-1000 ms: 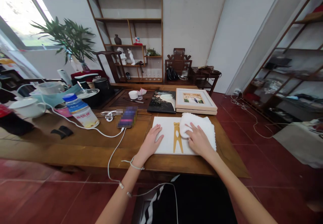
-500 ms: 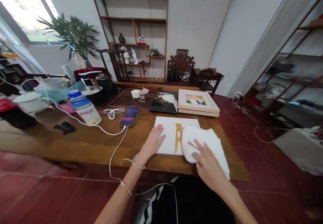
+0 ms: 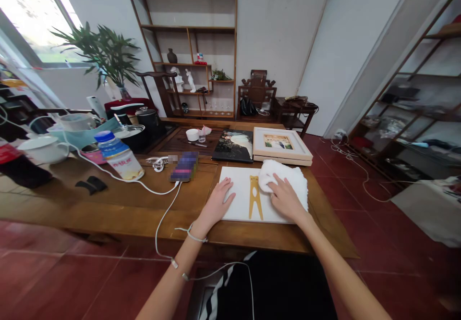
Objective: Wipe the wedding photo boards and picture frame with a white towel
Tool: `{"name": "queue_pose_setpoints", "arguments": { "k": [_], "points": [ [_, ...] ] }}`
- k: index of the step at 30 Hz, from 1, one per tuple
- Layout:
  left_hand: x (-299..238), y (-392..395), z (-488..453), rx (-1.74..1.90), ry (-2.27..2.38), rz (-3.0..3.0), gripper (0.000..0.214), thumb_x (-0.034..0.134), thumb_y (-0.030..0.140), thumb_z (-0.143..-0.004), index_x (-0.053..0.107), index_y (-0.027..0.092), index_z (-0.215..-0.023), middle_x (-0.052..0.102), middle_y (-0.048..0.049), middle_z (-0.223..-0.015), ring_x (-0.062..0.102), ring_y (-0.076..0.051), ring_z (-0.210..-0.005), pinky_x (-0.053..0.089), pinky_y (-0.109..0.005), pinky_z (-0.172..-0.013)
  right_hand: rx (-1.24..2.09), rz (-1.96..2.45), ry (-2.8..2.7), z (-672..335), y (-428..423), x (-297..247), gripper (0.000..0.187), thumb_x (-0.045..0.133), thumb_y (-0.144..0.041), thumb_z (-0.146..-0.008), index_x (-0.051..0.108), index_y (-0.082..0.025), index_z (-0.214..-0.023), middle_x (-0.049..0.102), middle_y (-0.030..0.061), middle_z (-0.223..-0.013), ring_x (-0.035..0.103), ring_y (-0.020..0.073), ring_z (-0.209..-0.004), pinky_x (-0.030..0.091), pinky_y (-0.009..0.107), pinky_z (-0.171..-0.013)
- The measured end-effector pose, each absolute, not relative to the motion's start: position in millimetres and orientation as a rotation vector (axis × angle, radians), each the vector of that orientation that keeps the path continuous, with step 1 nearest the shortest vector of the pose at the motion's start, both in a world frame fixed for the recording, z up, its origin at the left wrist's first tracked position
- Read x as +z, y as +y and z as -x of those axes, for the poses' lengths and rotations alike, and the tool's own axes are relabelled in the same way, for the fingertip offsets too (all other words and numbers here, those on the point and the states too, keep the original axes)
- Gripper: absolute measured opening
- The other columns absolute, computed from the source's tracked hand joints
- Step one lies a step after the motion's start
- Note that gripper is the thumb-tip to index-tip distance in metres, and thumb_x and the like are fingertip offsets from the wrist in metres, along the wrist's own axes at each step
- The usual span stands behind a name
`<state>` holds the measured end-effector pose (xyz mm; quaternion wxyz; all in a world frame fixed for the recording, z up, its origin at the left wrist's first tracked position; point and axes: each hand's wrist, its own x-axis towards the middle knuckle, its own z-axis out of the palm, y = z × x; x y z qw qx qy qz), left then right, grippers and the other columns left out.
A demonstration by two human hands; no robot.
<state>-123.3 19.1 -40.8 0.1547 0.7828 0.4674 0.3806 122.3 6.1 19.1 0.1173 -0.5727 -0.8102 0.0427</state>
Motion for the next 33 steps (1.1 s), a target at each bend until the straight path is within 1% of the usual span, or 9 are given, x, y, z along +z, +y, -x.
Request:
{"name": "queue_pose_setpoints", "arguments": {
  "k": [2, 4, 9, 13, 16, 20, 24, 29, 33],
  "points": [
    [-41, 19, 124, 1.103, 1.336, -2.237, 0.035, 0.048, 0.028, -0.086, 0.052, 0.016, -0.119, 0.048, -0.0132, -0.132, 0.036, -0.023, -0.129, 0.026, -0.047, -0.108, 0.095, 1.715, -2.359, -114, 17, 19, 0.043, 0.036, -0.007, -0.075, 0.053, -0.014, -0.114, 0.037, 0.0111, -0.140, 0.021, 0.0257, -0.133, 0.016, 0.051, -0.106],
    [-42, 19, 123, 1.116, 1.332, -2.233, 0.035, 0.048, 0.028, -0.085, 0.052, 0.017, -0.119, 0.048, -0.0126, -0.132, 0.037, -0.023, -0.129, 0.025, -0.047, -0.108, 0.057, 1.702, -2.359, -105, 16, 19, 0.043, 0.036, -0.006, -0.075, 0.054, -0.014, -0.113, 0.038, 0.0106, -0.140, 0.022, 0.0269, -0.133, 0.016, 0.052, -0.105],
    [-39, 17, 122, 1.110, 1.337, -2.229, 0.035, 0.048, 0.026, -0.085, 0.052, 0.016, -0.118, 0.048, -0.0135, -0.132, 0.037, -0.024, -0.129, 0.026, -0.048, -0.108, -0.021, 1.561, -2.400, -86, -36, 16, 0.039, 0.039, -0.002, -0.069, 0.061, -0.015, -0.098, 0.035, 0.0076, -0.142, 0.017, 0.0269, -0.134, 0.011, 0.054, -0.107],
    [-37, 17, 121, 1.120, 1.340, -2.226, 0.034, 0.048, 0.026, -0.085, 0.054, 0.015, -0.117, 0.049, -0.0139, -0.131, 0.038, -0.024, -0.128, 0.029, -0.046, -0.107, 0.065, 1.416, -2.495, -77, -89, 19, 0.037, 0.040, 0.001, -0.063, 0.062, -0.017, -0.088, 0.032, 0.0029, -0.144, 0.011, 0.0250, -0.136, 0.008, 0.052, -0.110],
    [-36, 16, 121, 1.113, 1.343, -2.234, 0.034, 0.047, 0.025, -0.085, 0.053, 0.015, -0.117, 0.048, -0.0134, -0.132, 0.038, -0.023, -0.128, 0.030, -0.045, -0.107, 0.146, 1.318, -2.561, -71, -107, 21, 0.034, 0.042, -0.001, -0.062, 0.062, -0.019, -0.082, 0.031, -0.0004, -0.144, 0.010, 0.0241, -0.136, 0.007, 0.051, -0.111],
    [-35, 16, 122, 1.100, 1.349, -2.251, 0.034, 0.048, 0.025, -0.085, 0.053, 0.015, -0.117, 0.049, -0.0137, -0.131, 0.039, -0.023, -0.127, 0.030, -0.046, -0.106, 0.169, 1.293, -2.546, -69, -95, 22, 0.034, 0.042, -0.002, -0.066, 0.062, -0.019, -0.089, 0.034, 0.0008, -0.143, 0.011, 0.0225, -0.136, 0.008, 0.050, -0.111],
    [-37, 17, 123, 1.095, 1.353, -2.273, 0.034, 0.048, 0.025, -0.085, 0.052, 0.015, -0.118, 0.048, -0.0142, -0.132, 0.039, -0.023, -0.127, 0.030, -0.045, -0.106, 0.168, 1.309, -2.545, -72, -61, 24, 0.035, 0.042, -0.005, -0.070, 0.061, -0.019, -0.097, 0.038, 0.0042, -0.140, 0.017, 0.0232, -0.135, 0.012, 0.050, -0.109],
    [-40, 18, 124, 1.066, 1.361, -2.276, 0.035, 0.046, 0.027, -0.086, 0.051, 0.016, -0.120, 0.048, -0.0132, -0.132, 0.037, -0.022, -0.129, 0.026, -0.046, -0.108, 0.128, 1.397, -2.546, -74, -11, 28, 0.040, 0.042, -0.007, -0.072, 0.059, -0.019, -0.106, 0.040, 0.0066, -0.139, 0.021, 0.0235, -0.134, 0.018, 0.050, -0.106],
    [-41, 18, 124, 1.067, 1.354, -2.265, 0.035, 0.046, 0.028, -0.086, 0.051, 0.017, -0.119, 0.048, -0.0124, -0.133, 0.036, -0.022, -0.129, 0.025, -0.047, -0.108, 0.046, 1.470, -2.514, -68, 10, 26, 0.041, 0.042, -0.007, -0.073, 0.059, -0.017, -0.109, 0.039, 0.0083, -0.139, 0.021, 0.0244, -0.133, 0.015, 0.051, -0.106]
  ]
}}
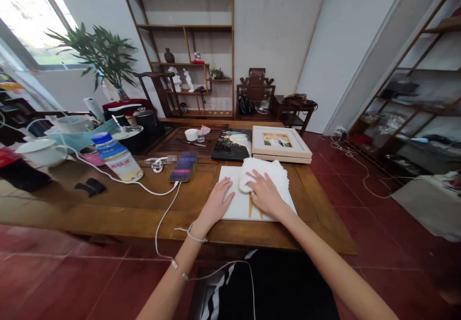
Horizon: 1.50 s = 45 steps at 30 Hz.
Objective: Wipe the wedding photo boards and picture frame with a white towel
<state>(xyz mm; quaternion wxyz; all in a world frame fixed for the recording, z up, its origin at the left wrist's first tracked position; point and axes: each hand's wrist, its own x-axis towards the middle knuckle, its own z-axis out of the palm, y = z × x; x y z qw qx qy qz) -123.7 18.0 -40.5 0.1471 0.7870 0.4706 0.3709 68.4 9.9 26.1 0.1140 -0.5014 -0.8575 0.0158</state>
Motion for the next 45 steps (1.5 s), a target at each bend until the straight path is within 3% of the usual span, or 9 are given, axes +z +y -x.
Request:
{"name": "queue_pose_setpoints", "arguments": {
  "k": [4, 12, 17, 24, 34, 40, 45],
  "points": [
    [-40, 18, 123, 1.094, 1.347, -2.260, 0.035, 0.047, 0.026, -0.086, 0.051, 0.017, -0.119, 0.049, -0.0127, -0.132, 0.037, -0.023, -0.129, 0.027, -0.048, -0.107, -0.012, 1.460, -2.520, -59, -10, 22, 0.039, 0.046, -0.008, -0.070, 0.062, -0.017, -0.104, 0.037, 0.0086, -0.141, 0.017, 0.0272, -0.134, 0.010, 0.053, -0.107],
    [-38, 18, 125, 1.090, 1.312, -2.246, 0.038, 0.046, 0.021, -0.084, 0.050, 0.014, -0.121, 0.046, -0.0142, -0.134, 0.037, -0.023, -0.129, 0.027, -0.045, -0.108, 0.192, 1.379, -2.640, -53, -74, 32, 0.034, 0.046, -0.010, -0.071, 0.064, -0.019, -0.099, 0.036, 0.0058, -0.141, 0.016, 0.0277, -0.135, 0.010, 0.052, -0.108],
    [-40, 18, 125, 1.094, 1.308, -2.252, 0.037, 0.043, 0.019, -0.085, 0.051, 0.015, -0.120, 0.046, -0.0143, -0.133, 0.037, -0.023, -0.128, 0.027, -0.047, -0.108, 0.177, 1.400, -2.610, -51, -37, 36, 0.036, 0.043, -0.011, -0.073, 0.062, -0.019, -0.103, 0.042, 0.0066, -0.137, 0.023, 0.0259, -0.132, 0.016, 0.051, -0.106],
    [-40, 18, 124, 1.086, 1.344, -2.264, 0.036, 0.046, 0.027, -0.086, 0.050, 0.018, -0.120, 0.048, -0.0123, -0.133, 0.038, -0.023, -0.128, 0.027, -0.047, -0.107, 0.101, 1.485, -2.512, -58, 26, 28, 0.041, 0.041, -0.010, -0.075, 0.057, -0.018, -0.111, 0.041, 0.0066, -0.138, 0.023, 0.0230, -0.132, 0.016, 0.048, -0.106],
    [-37, 17, 124, 1.101, 1.346, -2.234, 0.035, 0.046, 0.026, -0.085, 0.052, 0.017, -0.118, 0.048, -0.0126, -0.132, 0.039, -0.023, -0.128, 0.027, -0.046, -0.108, 0.120, 1.598, -2.454, -106, 35, 26, 0.045, 0.036, -0.007, -0.076, 0.054, -0.018, -0.115, 0.038, 0.0072, -0.140, 0.024, 0.0217, -0.133, 0.019, 0.047, -0.106],
    [-35, 17, 123, 1.111, 1.344, -2.220, 0.034, 0.046, 0.025, -0.085, 0.054, 0.014, -0.117, 0.050, -0.0145, -0.130, 0.040, -0.023, -0.126, 0.030, -0.045, -0.107, -0.004, 1.640, -2.368, -133, 17, 15, 0.037, 0.036, -0.004, -0.073, 0.060, -0.017, -0.098, 0.038, 0.0053, -0.140, 0.021, 0.0220, -0.134, 0.015, 0.050, -0.107],
    [-36, 17, 123, 1.129, 1.330, -2.240, 0.033, 0.047, 0.025, -0.085, 0.054, 0.016, -0.117, 0.051, -0.0126, -0.130, 0.040, -0.023, -0.126, 0.030, -0.046, -0.107, 0.082, 1.598, -2.403, -134, -24, 18, 0.037, 0.036, -0.002, -0.067, 0.061, -0.018, -0.089, 0.039, 0.0039, -0.140, 0.019, 0.0210, -0.135, 0.013, 0.052, -0.108]
  ]
}}
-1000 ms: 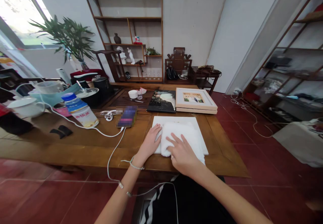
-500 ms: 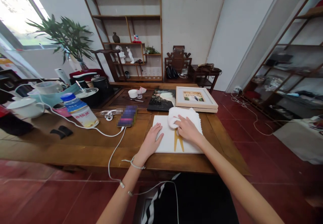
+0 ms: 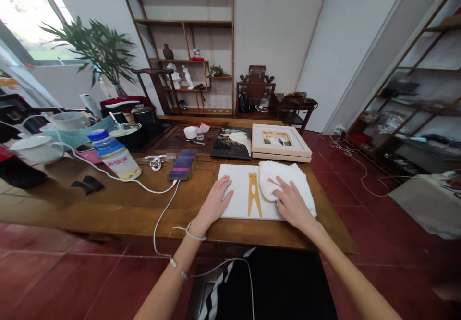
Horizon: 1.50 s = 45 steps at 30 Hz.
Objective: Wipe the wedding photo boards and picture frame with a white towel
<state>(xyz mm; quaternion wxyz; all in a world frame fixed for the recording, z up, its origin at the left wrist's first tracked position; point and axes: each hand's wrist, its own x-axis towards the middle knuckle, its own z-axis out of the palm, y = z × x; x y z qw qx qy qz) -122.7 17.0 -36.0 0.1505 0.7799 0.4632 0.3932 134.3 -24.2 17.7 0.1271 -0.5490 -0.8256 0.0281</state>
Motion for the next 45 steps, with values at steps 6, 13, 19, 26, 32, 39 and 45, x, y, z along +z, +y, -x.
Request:
{"name": "queue_pose_setpoints", "arguments": {
  "k": [6, 13, 19, 26, 32, 39, 45],
  "points": [
    [-35, 16, 123, 1.090, 1.365, -2.252, 0.034, 0.046, 0.025, -0.086, 0.054, 0.015, -0.117, 0.050, -0.0137, -0.130, 0.041, -0.023, -0.126, 0.029, -0.047, -0.107, 0.156, 1.546, -2.483, -113, -67, 27, 0.036, 0.039, -0.004, -0.069, 0.061, -0.019, -0.092, 0.038, 0.0050, -0.140, 0.019, 0.0222, -0.135, 0.014, 0.050, -0.108],
    [-33, 15, 123, 1.080, 1.364, -2.233, 0.035, 0.047, 0.026, -0.085, 0.053, 0.014, -0.117, 0.049, -0.0145, -0.131, 0.040, -0.024, -0.127, 0.027, -0.047, -0.108, -0.005, 1.590, -2.419, -114, -22, 19, 0.038, 0.041, -0.006, -0.070, 0.059, -0.018, -0.101, 0.040, 0.0077, -0.139, 0.023, 0.0229, -0.133, 0.015, 0.048, -0.107],
    [-33, 15, 122, 1.086, 1.364, -2.211, 0.034, 0.046, 0.025, -0.085, 0.053, 0.015, -0.117, 0.049, -0.0136, -0.131, 0.039, -0.023, -0.127, 0.026, -0.047, -0.108, -0.092, 1.696, -2.363, -127, 20, 17, 0.038, 0.040, -0.008, -0.075, 0.057, -0.016, -0.107, 0.041, 0.0103, -0.138, 0.028, 0.0251, -0.131, 0.020, 0.048, -0.105],
    [-32, 14, 123, 1.085, 1.347, -2.206, 0.034, 0.047, 0.026, -0.086, 0.054, 0.014, -0.117, 0.049, -0.0140, -0.131, 0.039, -0.023, -0.127, 0.028, -0.044, -0.108, -0.127, 1.682, -2.366, -135, 6, 11, 0.035, 0.039, -0.004, -0.071, 0.058, -0.016, -0.098, 0.039, 0.0078, -0.139, 0.024, 0.0244, -0.132, 0.018, 0.049, -0.105],
    [-34, 15, 123, 1.105, 1.351, -2.235, 0.034, 0.047, 0.025, -0.085, 0.053, 0.015, -0.117, 0.050, -0.0132, -0.131, 0.040, -0.023, -0.127, 0.028, -0.046, -0.108, -0.057, 1.624, -2.413, -128, -28, 16, 0.033, 0.039, -0.003, -0.067, 0.059, -0.017, -0.089, 0.040, 0.0075, -0.139, 0.023, 0.0254, -0.133, 0.018, 0.052, -0.105],
    [-32, 15, 123, 1.072, 1.372, -2.257, 0.035, 0.046, 0.024, -0.086, 0.053, 0.011, -0.117, 0.049, -0.0161, -0.130, 0.040, -0.023, -0.126, 0.029, -0.043, -0.108, -0.013, 1.560, -2.465, -115, -54, 20, 0.031, 0.040, -0.003, -0.067, 0.059, -0.016, -0.089, 0.038, 0.0080, -0.140, 0.021, 0.0261, -0.134, 0.015, 0.053, -0.107],
    [-35, 16, 124, 1.076, 1.366, -2.267, 0.035, 0.046, 0.025, -0.086, 0.053, 0.012, -0.117, 0.049, -0.0151, -0.130, 0.040, -0.023, -0.126, 0.029, -0.045, -0.107, -0.036, 1.527, -2.459, -119, -40, 17, 0.032, 0.042, -0.004, -0.066, 0.059, -0.017, -0.089, 0.040, 0.0082, -0.139, 0.023, 0.0253, -0.133, 0.017, 0.051, -0.107]
  ]
}}
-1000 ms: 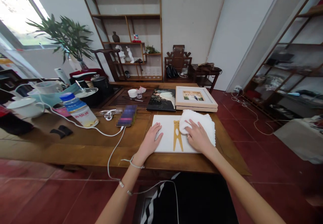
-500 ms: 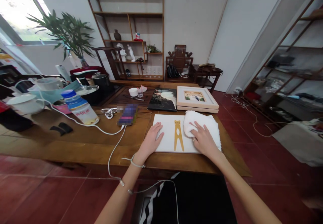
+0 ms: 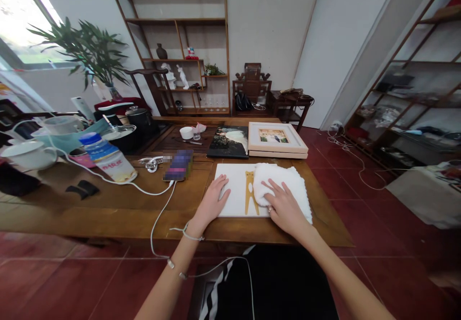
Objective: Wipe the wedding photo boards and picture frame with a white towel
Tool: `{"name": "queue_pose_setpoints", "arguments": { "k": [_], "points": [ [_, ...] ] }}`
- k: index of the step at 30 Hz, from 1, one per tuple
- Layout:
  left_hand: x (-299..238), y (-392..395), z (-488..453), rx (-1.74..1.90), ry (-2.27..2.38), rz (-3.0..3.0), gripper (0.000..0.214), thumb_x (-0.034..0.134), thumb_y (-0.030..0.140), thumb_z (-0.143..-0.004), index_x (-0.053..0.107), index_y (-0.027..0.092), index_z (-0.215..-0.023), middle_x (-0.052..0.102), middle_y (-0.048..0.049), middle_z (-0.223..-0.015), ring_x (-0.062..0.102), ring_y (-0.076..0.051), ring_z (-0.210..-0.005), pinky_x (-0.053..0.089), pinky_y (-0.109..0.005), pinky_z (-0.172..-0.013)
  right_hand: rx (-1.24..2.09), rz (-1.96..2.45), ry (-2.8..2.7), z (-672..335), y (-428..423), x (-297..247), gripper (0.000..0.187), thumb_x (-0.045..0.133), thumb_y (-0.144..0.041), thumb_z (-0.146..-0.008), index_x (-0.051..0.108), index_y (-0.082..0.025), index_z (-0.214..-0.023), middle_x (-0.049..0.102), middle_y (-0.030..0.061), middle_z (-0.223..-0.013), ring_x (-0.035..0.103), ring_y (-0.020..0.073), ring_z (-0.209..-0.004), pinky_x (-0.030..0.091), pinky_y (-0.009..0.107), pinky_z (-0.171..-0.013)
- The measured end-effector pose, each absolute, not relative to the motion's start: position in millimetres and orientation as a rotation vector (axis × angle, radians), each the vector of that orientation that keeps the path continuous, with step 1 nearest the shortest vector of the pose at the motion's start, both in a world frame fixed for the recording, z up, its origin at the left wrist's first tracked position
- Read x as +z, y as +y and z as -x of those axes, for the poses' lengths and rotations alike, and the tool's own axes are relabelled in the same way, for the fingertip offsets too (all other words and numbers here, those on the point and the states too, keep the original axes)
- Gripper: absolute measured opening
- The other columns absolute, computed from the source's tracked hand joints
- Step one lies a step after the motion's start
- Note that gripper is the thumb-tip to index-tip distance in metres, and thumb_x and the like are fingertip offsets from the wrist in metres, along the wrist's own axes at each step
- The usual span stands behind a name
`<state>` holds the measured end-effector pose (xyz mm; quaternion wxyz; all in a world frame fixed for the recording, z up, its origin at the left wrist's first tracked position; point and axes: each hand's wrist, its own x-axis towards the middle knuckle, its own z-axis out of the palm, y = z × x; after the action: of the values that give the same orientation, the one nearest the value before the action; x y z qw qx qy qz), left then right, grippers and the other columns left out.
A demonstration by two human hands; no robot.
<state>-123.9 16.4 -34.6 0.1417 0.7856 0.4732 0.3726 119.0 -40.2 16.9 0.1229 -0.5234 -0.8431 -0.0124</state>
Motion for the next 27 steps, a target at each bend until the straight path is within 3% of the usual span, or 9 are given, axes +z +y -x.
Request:
{"name": "queue_pose_setpoints", "arguments": {
  "k": [9, 15, 21, 27],
  "points": [
    [-32, 15, 123, 1.091, 1.357, -2.251, 0.034, 0.046, 0.024, -0.085, 0.053, 0.012, -0.117, 0.050, -0.0152, -0.130, 0.041, -0.023, -0.126, 0.030, -0.044, -0.107, -0.037, 1.521, -2.419, -124, -18, 16, 0.034, 0.041, -0.003, -0.065, 0.059, -0.017, -0.090, 0.042, 0.0085, -0.137, 0.026, 0.0247, -0.132, 0.018, 0.051, -0.106],
    [-30, 15, 122, 1.080, 1.366, -2.239, 0.034, 0.047, 0.025, -0.085, 0.054, 0.011, -0.115, 0.050, -0.0161, -0.129, 0.041, -0.023, -0.125, 0.031, -0.042, -0.107, 0.053, 1.535, -2.381, -111, -49, 21, 0.033, 0.039, -0.001, -0.064, 0.058, -0.016, -0.087, 0.043, 0.0089, -0.136, 0.024, 0.0254, -0.132, 0.016, 0.054, -0.107],
    [-32, 15, 123, 1.072, 1.368, -2.240, 0.035, 0.046, 0.026, -0.085, 0.053, 0.013, -0.117, 0.049, -0.0152, -0.131, 0.039, -0.024, -0.127, 0.027, -0.046, -0.108, 0.207, 1.270, -2.477, -85, -97, 22, 0.032, 0.041, 0.000, -0.062, 0.059, -0.020, -0.080, 0.041, 0.0004, -0.139, 0.017, 0.0196, -0.135, 0.012, 0.048, -0.111],
    [-36, 16, 124, 1.100, 1.338, -2.257, 0.034, 0.046, 0.027, -0.086, 0.052, 0.017, -0.118, 0.049, -0.0128, -0.131, 0.039, -0.023, -0.127, 0.028, -0.048, -0.107, 0.177, 1.283, -2.460, -81, -60, 21, 0.036, 0.042, -0.004, -0.069, 0.060, -0.020, -0.096, 0.042, 0.0034, -0.138, 0.021, 0.0197, -0.134, 0.014, 0.048, -0.110]
  ]
}}
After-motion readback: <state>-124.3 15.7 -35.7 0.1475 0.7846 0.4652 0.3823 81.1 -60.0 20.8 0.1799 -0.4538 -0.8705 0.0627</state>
